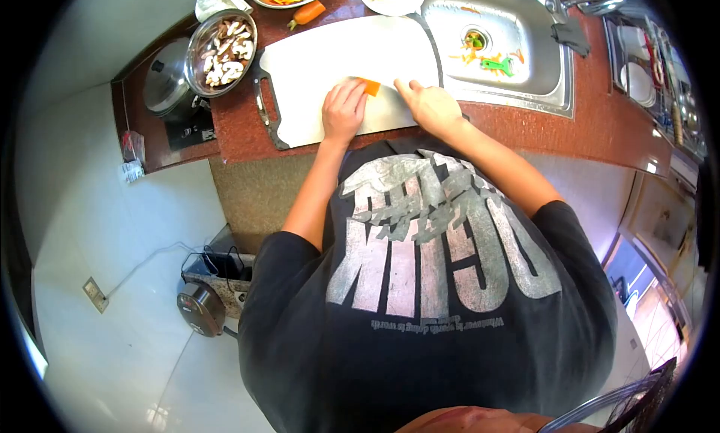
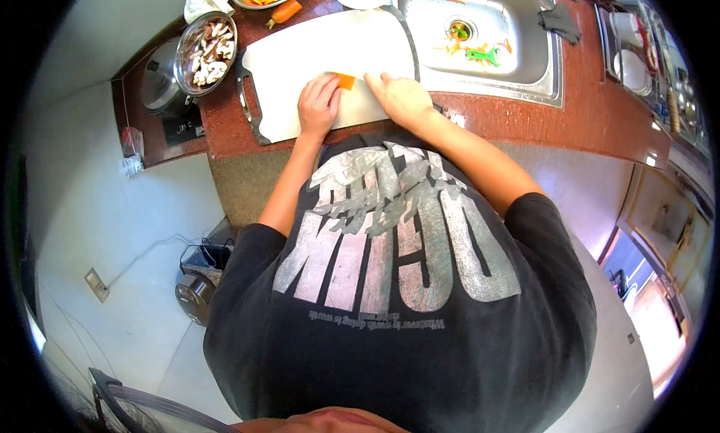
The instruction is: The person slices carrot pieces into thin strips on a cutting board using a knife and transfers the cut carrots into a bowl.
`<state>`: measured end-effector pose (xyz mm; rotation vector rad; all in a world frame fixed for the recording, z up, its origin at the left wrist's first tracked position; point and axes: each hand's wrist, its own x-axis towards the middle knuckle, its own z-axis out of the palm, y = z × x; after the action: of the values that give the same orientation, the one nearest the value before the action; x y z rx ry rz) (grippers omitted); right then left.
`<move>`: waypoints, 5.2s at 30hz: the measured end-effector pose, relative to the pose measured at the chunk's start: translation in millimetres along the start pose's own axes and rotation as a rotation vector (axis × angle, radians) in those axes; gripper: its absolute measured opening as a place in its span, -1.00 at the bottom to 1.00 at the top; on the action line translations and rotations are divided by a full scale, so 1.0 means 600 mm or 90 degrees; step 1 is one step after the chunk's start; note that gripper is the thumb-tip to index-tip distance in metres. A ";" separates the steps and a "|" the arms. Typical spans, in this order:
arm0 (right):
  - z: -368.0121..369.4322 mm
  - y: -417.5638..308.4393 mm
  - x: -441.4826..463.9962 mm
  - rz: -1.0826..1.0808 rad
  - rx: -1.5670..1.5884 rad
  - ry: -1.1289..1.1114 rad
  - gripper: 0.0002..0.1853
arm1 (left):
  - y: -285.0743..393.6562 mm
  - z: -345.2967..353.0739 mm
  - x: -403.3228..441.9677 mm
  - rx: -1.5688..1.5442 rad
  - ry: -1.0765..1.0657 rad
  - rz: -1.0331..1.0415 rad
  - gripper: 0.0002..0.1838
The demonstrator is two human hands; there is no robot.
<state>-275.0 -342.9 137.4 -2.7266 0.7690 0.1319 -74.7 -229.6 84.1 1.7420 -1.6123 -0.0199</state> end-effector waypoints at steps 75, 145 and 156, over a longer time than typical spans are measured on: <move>0.008 -0.018 0.018 -0.038 -0.070 -0.093 -0.78 | -0.002 0.027 -0.032 0.015 0.014 -0.030 -0.88; 0.024 -0.023 0.038 -0.063 -0.053 -0.105 -0.75 | 0.006 0.028 -0.033 0.026 0.033 -0.014 -0.84; -0.011 -0.021 -0.004 -0.054 -0.087 -0.132 -0.75 | -0.010 0.037 -0.038 0.017 0.051 0.003 -0.84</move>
<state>-270.4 -333.6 147.1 -2.8084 0.6052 0.4561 -84.6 -221.5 54.6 1.7371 -1.5641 0.0729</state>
